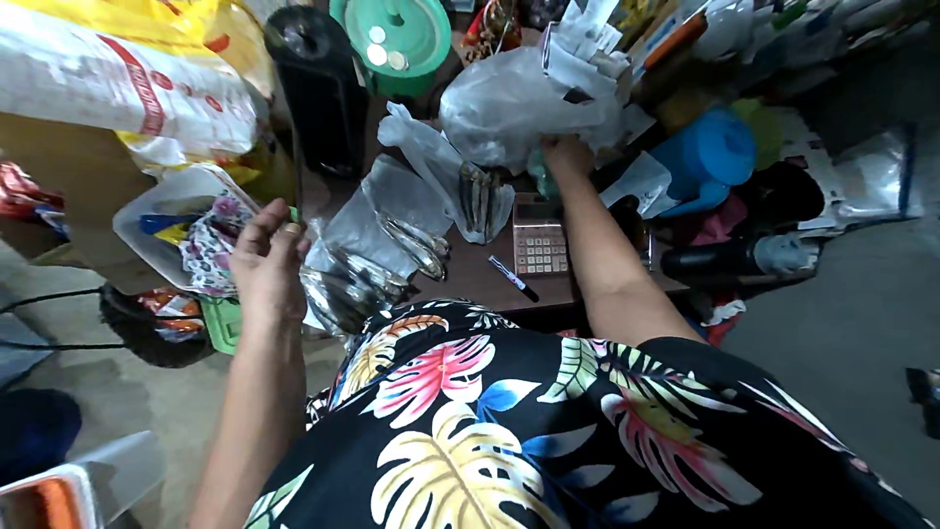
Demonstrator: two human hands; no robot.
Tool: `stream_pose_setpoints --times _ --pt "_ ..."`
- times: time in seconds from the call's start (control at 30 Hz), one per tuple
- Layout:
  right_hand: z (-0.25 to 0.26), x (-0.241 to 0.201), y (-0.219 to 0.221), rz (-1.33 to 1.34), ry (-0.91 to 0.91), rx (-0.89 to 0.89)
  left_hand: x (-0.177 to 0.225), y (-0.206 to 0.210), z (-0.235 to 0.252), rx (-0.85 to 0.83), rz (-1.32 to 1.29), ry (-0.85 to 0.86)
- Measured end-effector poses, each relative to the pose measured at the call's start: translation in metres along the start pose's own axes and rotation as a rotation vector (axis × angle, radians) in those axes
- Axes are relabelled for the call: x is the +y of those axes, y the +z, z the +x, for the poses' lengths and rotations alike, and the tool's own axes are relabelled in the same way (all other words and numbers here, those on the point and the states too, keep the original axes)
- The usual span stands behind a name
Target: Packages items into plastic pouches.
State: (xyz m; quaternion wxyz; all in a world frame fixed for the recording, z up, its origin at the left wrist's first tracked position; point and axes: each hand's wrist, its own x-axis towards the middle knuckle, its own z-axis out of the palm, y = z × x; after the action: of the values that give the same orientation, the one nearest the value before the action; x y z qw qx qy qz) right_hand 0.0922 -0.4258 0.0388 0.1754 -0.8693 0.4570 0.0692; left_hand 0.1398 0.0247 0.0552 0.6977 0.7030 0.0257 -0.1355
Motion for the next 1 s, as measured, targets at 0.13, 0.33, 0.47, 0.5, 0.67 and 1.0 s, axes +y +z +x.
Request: stream_pose_setpoints --times 0.13,0.33,0.47,0.5,0.67,1.0 --pt "0.000 0.000 -0.007 -0.104 -0.048 -0.139 0.003 -0.004 -0.009 0.007 -0.040 -0.019" --pt "-0.005 0.017 -0.015 0.050 -0.057 -0.067 -0.003 -0.015 -0.018 0.001 -0.067 -0.068" --pt "-0.005 0.025 -0.024 0.049 -0.105 -0.186 -0.003 -0.012 -0.018 0.009 -0.092 -0.095" --pt "-0.001 0.024 -0.022 -0.025 -0.120 -0.236 -0.002 -0.011 -0.018 0.008 -0.092 -0.100" --pt "-0.007 0.019 -0.008 -0.372 -0.138 -0.249 -0.004 -0.011 -0.019 -0.063 -0.093 -0.059" --pt "-0.034 -0.013 -0.021 -0.335 -0.050 -0.302 -0.008 -0.015 -0.013 0.009 -0.166 -0.078"
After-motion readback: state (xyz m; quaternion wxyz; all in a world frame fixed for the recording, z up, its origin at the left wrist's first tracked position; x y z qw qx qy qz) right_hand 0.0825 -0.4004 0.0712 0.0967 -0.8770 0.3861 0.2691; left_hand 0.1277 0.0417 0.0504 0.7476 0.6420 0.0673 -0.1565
